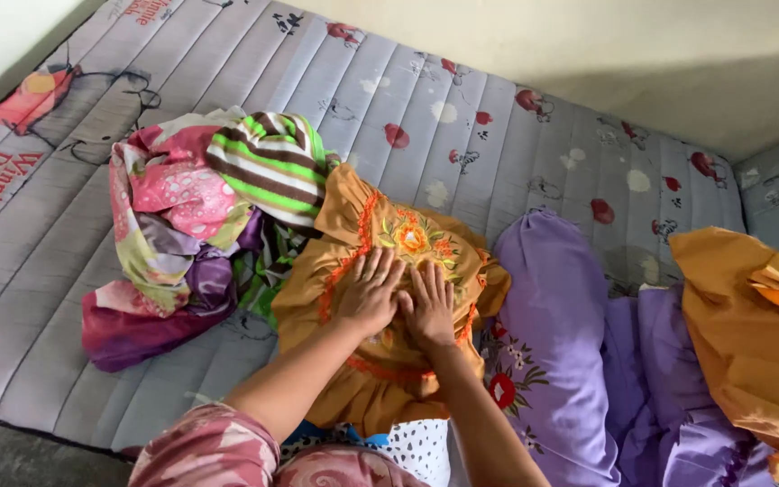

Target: Putting a decorative pillowcase onto a pillow

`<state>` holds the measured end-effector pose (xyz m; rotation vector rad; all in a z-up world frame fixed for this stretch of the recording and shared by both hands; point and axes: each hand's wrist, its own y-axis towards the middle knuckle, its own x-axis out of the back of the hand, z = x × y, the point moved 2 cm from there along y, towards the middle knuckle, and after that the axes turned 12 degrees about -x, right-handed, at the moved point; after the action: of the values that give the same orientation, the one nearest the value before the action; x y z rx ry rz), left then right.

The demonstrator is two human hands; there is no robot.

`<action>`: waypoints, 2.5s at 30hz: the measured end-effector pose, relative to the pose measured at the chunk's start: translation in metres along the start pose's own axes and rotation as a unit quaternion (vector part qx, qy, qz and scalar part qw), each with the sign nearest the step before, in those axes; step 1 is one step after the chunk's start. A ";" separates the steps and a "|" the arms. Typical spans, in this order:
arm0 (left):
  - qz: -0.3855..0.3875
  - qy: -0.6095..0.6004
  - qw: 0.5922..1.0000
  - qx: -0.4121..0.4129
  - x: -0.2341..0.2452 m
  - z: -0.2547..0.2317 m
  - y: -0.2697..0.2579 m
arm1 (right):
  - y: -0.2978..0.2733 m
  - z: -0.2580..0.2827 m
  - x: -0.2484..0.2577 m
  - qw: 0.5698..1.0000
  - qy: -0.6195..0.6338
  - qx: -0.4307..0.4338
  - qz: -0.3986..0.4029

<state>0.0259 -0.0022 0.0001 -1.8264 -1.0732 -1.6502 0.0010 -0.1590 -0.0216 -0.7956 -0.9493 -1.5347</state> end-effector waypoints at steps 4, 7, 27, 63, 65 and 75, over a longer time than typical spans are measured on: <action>0.078 -0.055 0.995 0.039 0.008 0.009 -0.004 | 0.003 -0.014 -0.009 0.994 -0.061 -0.083 0.025; -0.016 -0.070 0.996 0.060 0.004 0.012 -0.013 | -0.008 -0.033 -0.008 0.985 -0.048 -0.162 0.032; 0.027 -0.653 0.673 0.346 -0.033 0.057 -0.098 | -0.077 -0.039 0.025 0.792 0.333 -0.494 0.132; -0.062 -0.370 0.899 -0.227 0.029 -0.179 -0.038 | -0.065 -0.014 0.181 0.979 0.166 -0.118 0.020; -0.086 -0.332 0.919 -0.196 0.021 -0.181 -0.051 | -0.071 -0.030 0.169 0.992 0.080 -0.075 0.067; -0.073 -0.223 0.963 0.131 0.026 -0.176 -0.083 | -0.092 -0.058 0.158 0.999 -0.018 -0.005 -0.040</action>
<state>-0.1483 -0.0815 0.0434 -2.0230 -1.5658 -1.1197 -0.1156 -0.2749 0.0775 -0.8033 -1.0119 -1.6003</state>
